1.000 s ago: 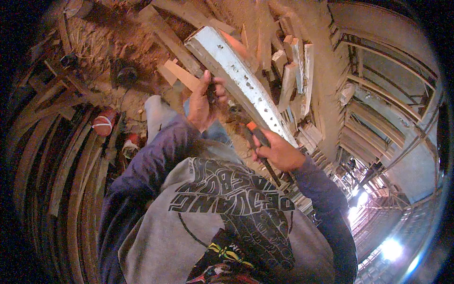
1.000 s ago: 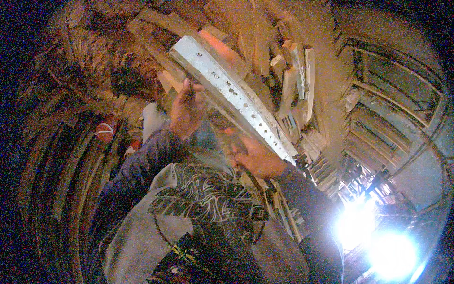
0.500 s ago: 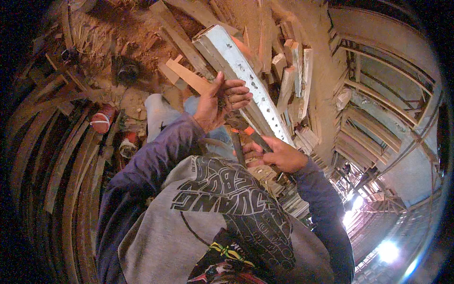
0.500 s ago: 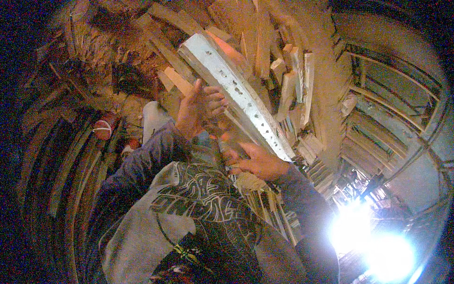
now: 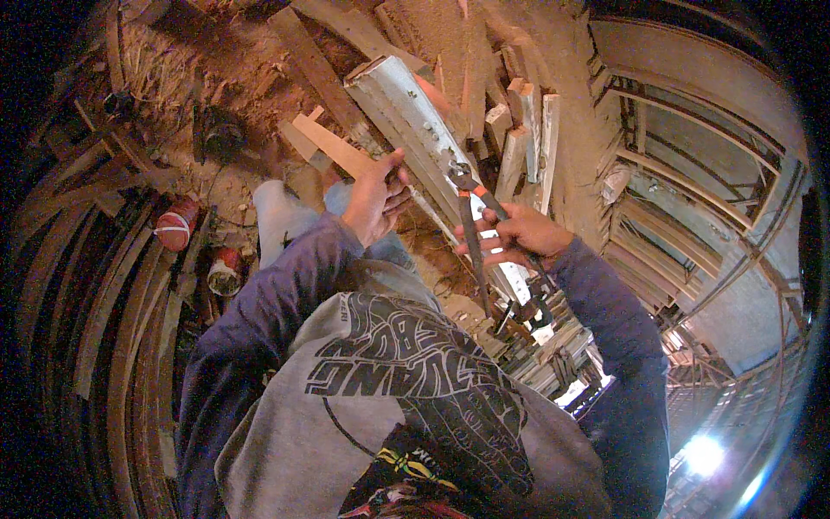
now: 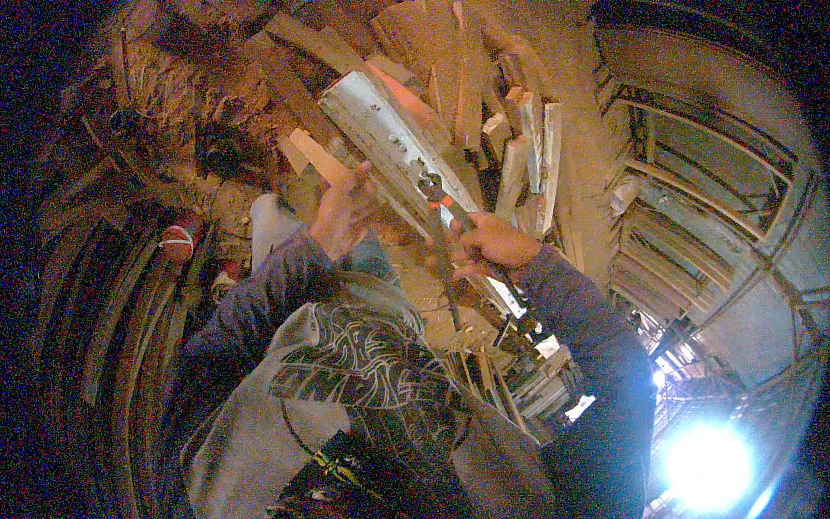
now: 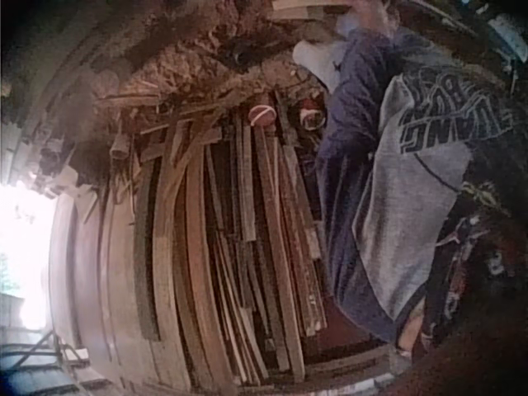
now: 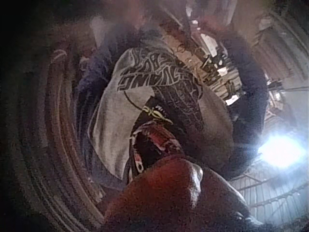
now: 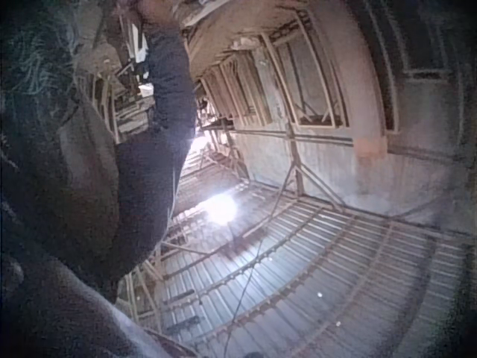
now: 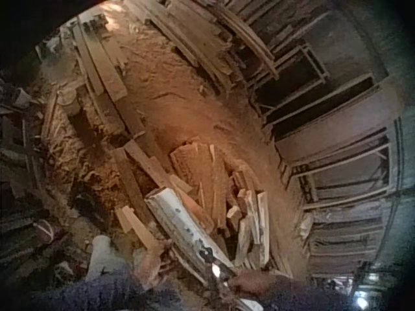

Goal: The person uses a hammer and pliers to remove nails from a long white wooden plank. They repeatedly pry nails out with the pliers and strike the plank with the hammer to loosen them.

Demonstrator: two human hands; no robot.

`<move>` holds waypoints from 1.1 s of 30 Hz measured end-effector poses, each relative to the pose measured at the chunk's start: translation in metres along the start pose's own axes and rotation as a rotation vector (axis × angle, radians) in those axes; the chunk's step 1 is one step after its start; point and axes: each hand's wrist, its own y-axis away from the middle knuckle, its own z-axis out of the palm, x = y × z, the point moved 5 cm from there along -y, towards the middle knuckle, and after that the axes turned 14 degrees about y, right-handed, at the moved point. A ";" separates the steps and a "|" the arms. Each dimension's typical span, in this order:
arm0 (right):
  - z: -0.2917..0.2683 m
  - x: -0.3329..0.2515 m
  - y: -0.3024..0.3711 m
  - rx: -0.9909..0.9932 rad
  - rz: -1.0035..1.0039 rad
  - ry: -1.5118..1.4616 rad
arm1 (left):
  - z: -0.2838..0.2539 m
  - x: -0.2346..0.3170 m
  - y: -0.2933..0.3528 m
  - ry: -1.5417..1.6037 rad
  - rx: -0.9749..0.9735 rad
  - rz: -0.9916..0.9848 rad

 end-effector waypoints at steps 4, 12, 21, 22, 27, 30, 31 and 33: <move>-0.004 -0.028 0.004 -0.178 0.073 -0.151 | -0.008 0.002 -0.006 0.051 -0.016 -0.035; -0.025 -0.065 -0.009 -0.416 0.175 -0.256 | -0.017 0.007 -0.011 0.034 -0.126 -0.107; -0.025 -0.058 -0.015 -0.553 0.161 -0.709 | 0.000 0.003 -0.007 -0.009 0.078 -0.060; -0.031 -0.050 -0.017 -0.372 0.207 -0.563 | 0.000 0.001 -0.008 -0.015 0.086 -0.066; -0.018 -0.037 -0.012 -0.387 0.080 -0.487 | -0.002 -0.005 -0.015 -0.043 0.063 -0.067; -0.012 -0.020 -0.011 -0.240 -0.026 -0.423 | -0.001 -0.007 -0.016 -0.047 -0.020 -0.093; -0.009 -0.013 -0.011 -0.197 -0.050 -0.386 | -0.001 -0.007 -0.016 -0.048 -0.044 -0.101; 0.000 -0.001 -0.011 -0.166 -0.136 -0.336 | -0.002 -0.007 -0.016 -0.072 -0.033 -0.095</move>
